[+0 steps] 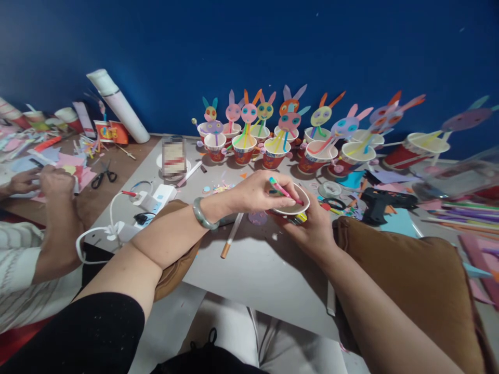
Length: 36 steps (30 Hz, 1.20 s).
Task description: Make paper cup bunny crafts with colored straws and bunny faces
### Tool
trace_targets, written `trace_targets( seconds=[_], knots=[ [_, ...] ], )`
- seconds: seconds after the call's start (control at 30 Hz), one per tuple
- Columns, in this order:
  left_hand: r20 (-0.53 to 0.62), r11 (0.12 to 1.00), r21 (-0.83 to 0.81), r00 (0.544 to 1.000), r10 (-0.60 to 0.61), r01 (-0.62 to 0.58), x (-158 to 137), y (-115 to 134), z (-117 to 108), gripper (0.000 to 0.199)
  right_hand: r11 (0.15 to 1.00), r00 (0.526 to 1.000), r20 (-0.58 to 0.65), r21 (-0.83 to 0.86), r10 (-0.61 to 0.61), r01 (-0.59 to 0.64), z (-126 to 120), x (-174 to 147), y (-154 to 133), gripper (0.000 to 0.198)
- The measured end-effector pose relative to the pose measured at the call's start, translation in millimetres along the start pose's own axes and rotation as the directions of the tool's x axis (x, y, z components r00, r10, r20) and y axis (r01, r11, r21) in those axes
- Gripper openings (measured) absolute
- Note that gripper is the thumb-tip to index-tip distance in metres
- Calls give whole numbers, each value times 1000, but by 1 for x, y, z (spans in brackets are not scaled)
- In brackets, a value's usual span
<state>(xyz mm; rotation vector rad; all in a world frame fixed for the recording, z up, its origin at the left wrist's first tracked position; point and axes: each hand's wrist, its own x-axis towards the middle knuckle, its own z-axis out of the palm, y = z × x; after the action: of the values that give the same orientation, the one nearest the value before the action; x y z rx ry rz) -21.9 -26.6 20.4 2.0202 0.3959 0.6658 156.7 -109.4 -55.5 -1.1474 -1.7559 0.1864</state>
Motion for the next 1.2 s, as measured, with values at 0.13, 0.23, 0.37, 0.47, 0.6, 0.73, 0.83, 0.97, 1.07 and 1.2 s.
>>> trace_targets(
  seconds=[0.13,0.23,0.37,0.47,0.6,0.73,0.83,0.97,1.07,1.2],
  knots=[
    [-52,1000,-11,998,-28,27,1,-7,-1,13,998,999,-9,21,52,-52,-3,3,-6,61],
    [-91,998,-30,994,-63,60,2,-8,-1,13,996,996,9,36,84,-85,-6,5,-9,54],
    [-134,996,-57,988,-81,74,2,-6,-1,10,987,992,-30,109,121,-118,-8,4,-7,39],
    [-108,995,-53,991,-85,80,2,-4,-2,8,981,987,-60,138,148,-139,-7,3,-5,29],
    [-71,995,-3,992,-101,101,2,-1,-4,6,979,984,-94,146,154,-139,-6,4,-3,20],
    [-60,992,15,991,-122,123,2,-1,-5,7,978,977,-116,130,180,-165,-9,5,-3,15],
    [-57,991,9,989,-135,136,2,-2,-4,6,966,964,-121,132,237,-221,-9,5,-4,17],
    [-55,989,-24,988,-147,146,2,-3,-4,6,901,925,-85,272,371,-337,-9,6,-3,28],
    [-65,988,-43,986,-152,150,2,-2,-5,9,806,890,-1,424,456,-412,-9,9,-2,35],
    [-74,986,-38,984,-162,159,2,-4,-5,10,703,852,129,509,507,-496,-11,12,0,38]
  ],
)
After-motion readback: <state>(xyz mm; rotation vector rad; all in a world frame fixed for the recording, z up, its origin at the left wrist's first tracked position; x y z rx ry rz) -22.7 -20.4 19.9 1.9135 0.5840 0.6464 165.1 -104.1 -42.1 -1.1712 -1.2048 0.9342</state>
